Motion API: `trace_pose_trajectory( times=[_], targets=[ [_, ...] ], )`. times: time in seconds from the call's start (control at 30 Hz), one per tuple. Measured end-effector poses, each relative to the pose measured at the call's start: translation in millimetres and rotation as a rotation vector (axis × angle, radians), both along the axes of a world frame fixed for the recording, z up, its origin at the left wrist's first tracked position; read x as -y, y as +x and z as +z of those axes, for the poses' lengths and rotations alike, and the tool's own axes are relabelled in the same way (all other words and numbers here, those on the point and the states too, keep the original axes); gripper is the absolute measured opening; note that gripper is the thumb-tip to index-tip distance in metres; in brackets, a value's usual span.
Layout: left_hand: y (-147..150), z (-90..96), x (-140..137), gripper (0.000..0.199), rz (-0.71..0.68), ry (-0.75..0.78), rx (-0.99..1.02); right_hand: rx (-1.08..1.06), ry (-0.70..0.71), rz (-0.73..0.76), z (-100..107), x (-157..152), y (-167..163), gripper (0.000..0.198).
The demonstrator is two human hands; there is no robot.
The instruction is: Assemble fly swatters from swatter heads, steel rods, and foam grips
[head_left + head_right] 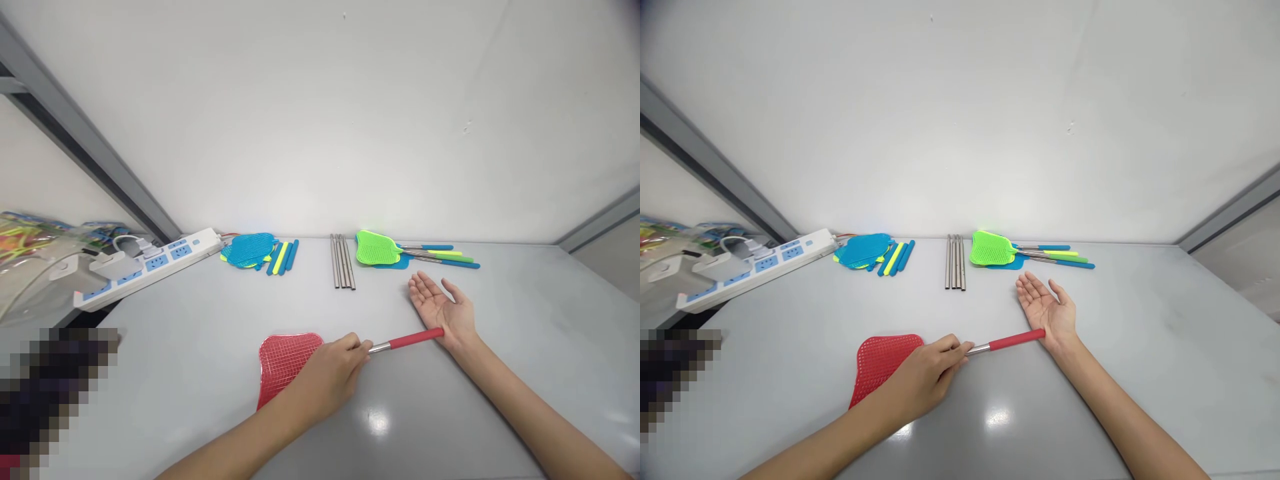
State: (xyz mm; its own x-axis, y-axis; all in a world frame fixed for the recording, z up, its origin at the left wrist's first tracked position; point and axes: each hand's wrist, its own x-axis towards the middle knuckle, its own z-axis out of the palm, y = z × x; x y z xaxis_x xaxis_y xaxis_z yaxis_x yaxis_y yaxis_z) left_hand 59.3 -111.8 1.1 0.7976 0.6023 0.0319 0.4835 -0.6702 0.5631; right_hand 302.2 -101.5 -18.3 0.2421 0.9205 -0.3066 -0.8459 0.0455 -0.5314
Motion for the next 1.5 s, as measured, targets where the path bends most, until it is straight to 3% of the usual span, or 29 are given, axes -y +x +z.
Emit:
trace_pose_trajectory(
  times=[0.5, 0.77, 1.17, 1.3, 1.5],
  targets=[
    [-1.3, 5.0, -8.6, 0.026, 0.074, 0.001, 0.016, 0.054, 0.001, 0.029, -0.8, 1.1, -0.3, 0.032],
    [-0.7, 4.3, -8.4, 0.021, 0.049, 0.098, -0.111, -0.051, -0.047, 0.057, -0.9, 3.5, -13.6, 0.032],
    [-2.5, -9.8, -0.5, 0.013, 0.004, 0.271, -0.317, 0.063, -0.025, 0.047, -0.8, 8.1, -35.5, 0.027],
    [-3.0, -8.1, -1.0, 0.013, 0.02, 0.276, -0.342, 0.026, -0.039, -0.013, -2.4, 3.0, -38.2, 0.027],
    [-3.6, -4.0, -4.2, 0.015, 0.037, 0.255, -0.381, -0.03, -0.064, 0.061, -0.8, -3.4, -46.1, 0.026]
  ],
)
